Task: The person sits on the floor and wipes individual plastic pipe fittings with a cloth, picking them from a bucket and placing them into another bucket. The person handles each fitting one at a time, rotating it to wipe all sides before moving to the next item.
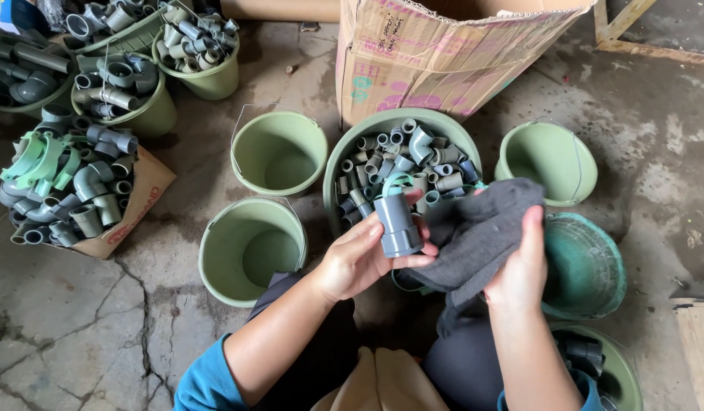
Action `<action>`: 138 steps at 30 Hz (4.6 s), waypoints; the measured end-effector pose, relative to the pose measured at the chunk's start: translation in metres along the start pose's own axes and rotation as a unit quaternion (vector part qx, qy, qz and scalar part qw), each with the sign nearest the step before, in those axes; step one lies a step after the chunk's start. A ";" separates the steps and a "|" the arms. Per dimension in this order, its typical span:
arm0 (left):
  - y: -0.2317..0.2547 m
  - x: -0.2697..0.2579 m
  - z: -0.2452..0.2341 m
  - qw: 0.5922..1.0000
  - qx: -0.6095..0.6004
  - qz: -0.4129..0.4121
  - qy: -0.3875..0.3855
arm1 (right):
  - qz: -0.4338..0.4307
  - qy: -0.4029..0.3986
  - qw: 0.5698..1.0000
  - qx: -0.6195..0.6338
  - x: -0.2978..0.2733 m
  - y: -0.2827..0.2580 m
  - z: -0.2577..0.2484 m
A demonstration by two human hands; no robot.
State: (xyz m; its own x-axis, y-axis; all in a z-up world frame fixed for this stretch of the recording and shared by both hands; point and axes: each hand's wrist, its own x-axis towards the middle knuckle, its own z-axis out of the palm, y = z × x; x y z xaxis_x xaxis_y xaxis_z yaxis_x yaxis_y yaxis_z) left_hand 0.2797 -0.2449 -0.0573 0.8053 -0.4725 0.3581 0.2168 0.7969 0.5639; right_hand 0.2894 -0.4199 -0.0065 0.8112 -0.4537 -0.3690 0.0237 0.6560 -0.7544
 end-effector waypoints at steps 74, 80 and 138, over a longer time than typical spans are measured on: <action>-0.248 0.088 0.042 0.774 0.240 -0.584 0.038 | -0.036 0.131 0.973 -0.186 0.040 -0.116 -0.472; -0.286 0.094 0.057 0.735 0.247 -0.627 0.074 | -0.099 0.289 0.804 -0.509 0.112 -0.055 -0.551; -0.017 0.062 -0.102 0.792 0.568 -0.183 0.133 | -0.132 -0.365 0.760 -0.521 0.123 0.056 -0.041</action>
State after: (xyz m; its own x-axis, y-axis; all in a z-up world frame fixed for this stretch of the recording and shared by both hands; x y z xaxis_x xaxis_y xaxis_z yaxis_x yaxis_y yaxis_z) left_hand 0.3824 -0.2496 -0.1211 0.9239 -0.3765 -0.0682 -0.0512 -0.2983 0.9531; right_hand 0.3667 -0.4639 -0.1164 0.9755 0.2192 -0.0165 0.0759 -0.4063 -0.9106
